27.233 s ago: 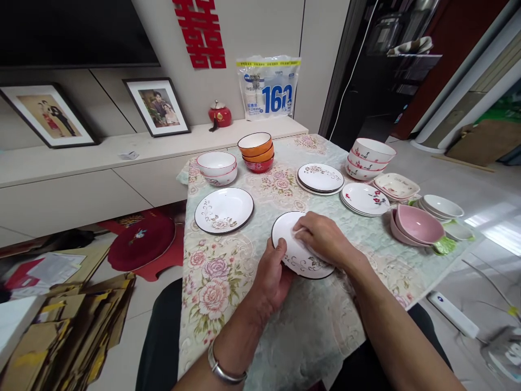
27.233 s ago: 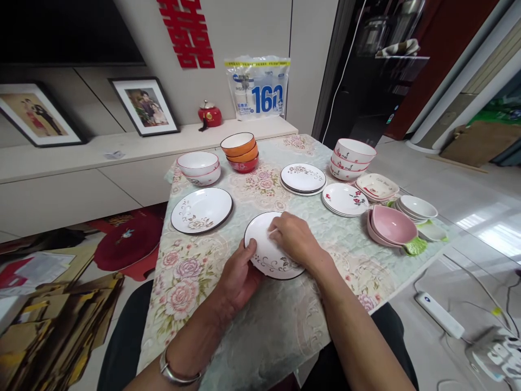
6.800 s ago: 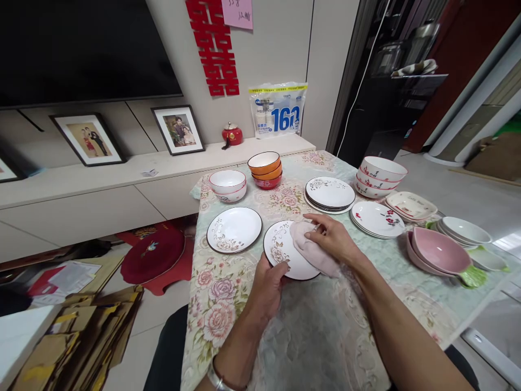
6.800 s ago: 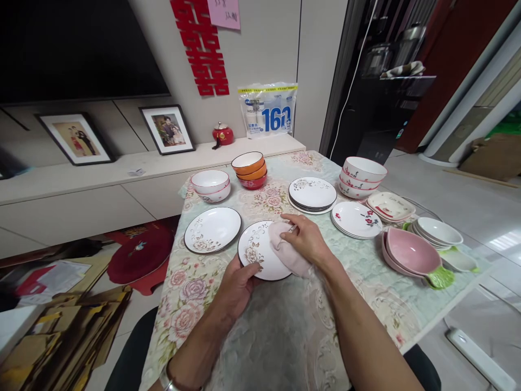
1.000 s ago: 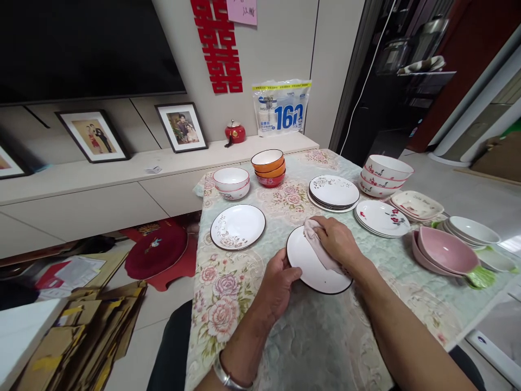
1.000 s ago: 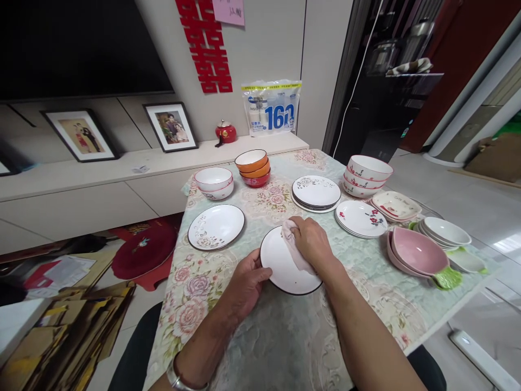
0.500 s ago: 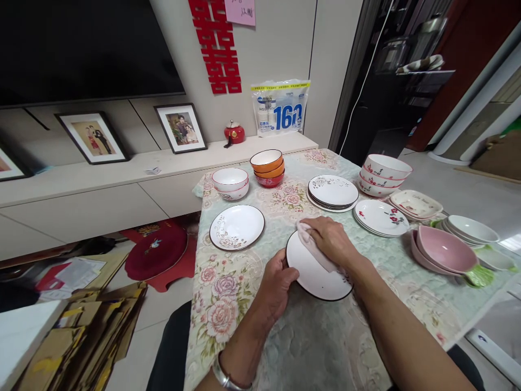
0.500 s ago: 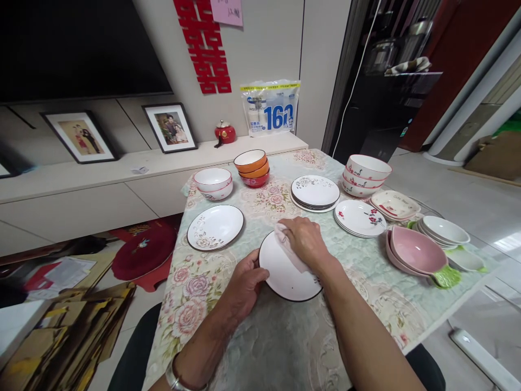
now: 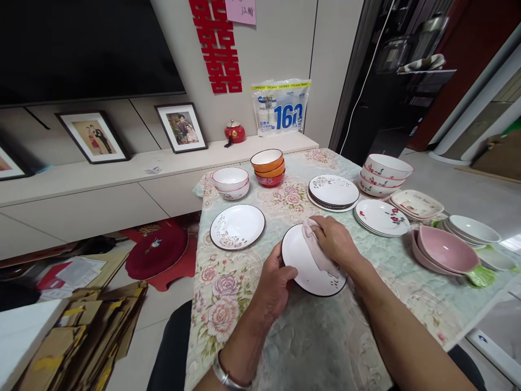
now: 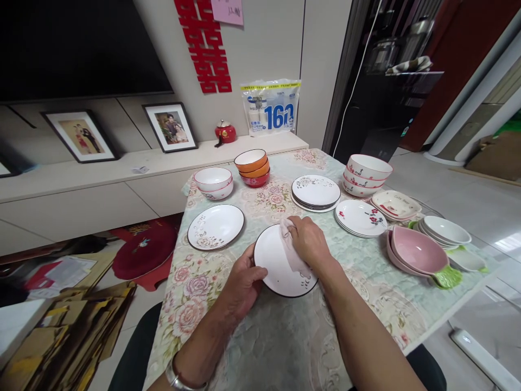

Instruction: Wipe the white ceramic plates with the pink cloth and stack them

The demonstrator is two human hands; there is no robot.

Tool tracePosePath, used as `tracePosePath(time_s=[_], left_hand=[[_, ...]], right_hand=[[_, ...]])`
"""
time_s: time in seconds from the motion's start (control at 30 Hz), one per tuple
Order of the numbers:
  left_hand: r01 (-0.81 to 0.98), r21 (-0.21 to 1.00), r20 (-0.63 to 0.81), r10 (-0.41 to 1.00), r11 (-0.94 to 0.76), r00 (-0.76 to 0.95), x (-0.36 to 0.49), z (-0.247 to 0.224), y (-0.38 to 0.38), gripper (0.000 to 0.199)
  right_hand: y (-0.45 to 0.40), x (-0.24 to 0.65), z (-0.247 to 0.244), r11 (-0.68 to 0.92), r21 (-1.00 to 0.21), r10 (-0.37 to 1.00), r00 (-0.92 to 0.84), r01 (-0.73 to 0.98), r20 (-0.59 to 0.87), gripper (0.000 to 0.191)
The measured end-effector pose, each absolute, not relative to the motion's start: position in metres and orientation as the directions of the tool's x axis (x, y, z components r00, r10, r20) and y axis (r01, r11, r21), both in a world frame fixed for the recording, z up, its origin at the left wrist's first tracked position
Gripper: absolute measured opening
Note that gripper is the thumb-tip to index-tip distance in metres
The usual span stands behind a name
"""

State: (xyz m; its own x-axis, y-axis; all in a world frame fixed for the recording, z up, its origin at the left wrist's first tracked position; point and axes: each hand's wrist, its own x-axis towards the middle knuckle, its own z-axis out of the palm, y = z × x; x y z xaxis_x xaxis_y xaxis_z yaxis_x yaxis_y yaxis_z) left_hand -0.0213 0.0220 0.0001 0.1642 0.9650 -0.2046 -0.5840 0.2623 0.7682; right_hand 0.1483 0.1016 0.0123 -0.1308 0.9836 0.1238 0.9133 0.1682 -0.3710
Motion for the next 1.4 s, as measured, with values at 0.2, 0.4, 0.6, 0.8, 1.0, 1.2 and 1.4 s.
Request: tracePosePath(time_s=[0.2,0.4,0.6,0.8,1.0,1.2,1.4], left_hand=[[-0.551,0.791,-0.181,0.962,0.265,0.202,-0.022,0.0,0.021,0.07],[-0.539,0.799,-0.194,0.962,0.268,0.191,-0.023,-0.002,0.021,0.061],[-0.536,0.799,-0.184,0.96,0.272,0.211,-0.022,0.002,0.021,0.074],[-0.529,0.806,-0.176,0.961,0.265,0.213,-0.023,-0.003,0.021,0.065],[-0.532,0.806,-0.17,0.963,0.258,0.209,-0.022,-0.005,0.021,0.07],[-0.54,0.789,-0.228,0.956,0.292,0.183,-0.023,-0.006,0.022,0.066],[-0.516,0.8,-0.254,0.952,0.306,0.171,-0.022,-0.004,0.022,0.058]], right_hand=[[0.087,0.126,0.018,0.498,-0.295,0.861,-0.423,0.815,0.283,0.036],[0.085,0.121,0.02,0.556,-0.292,0.83,-0.5,0.778,0.247,0.034],[0.096,0.139,0.018,0.261,-0.28,0.961,-0.222,0.924,0.163,0.036],[0.087,0.123,0.012,0.517,-0.307,0.854,-0.454,0.799,0.254,0.038],[0.092,0.137,0.013,0.356,-0.286,0.904,-0.251,0.89,0.345,0.031],[0.093,0.138,0.014,0.224,-0.245,0.963,-0.175,0.943,0.205,0.025],[0.086,0.124,0.018,0.464,-0.388,0.886,-0.411,0.796,0.217,0.026]])
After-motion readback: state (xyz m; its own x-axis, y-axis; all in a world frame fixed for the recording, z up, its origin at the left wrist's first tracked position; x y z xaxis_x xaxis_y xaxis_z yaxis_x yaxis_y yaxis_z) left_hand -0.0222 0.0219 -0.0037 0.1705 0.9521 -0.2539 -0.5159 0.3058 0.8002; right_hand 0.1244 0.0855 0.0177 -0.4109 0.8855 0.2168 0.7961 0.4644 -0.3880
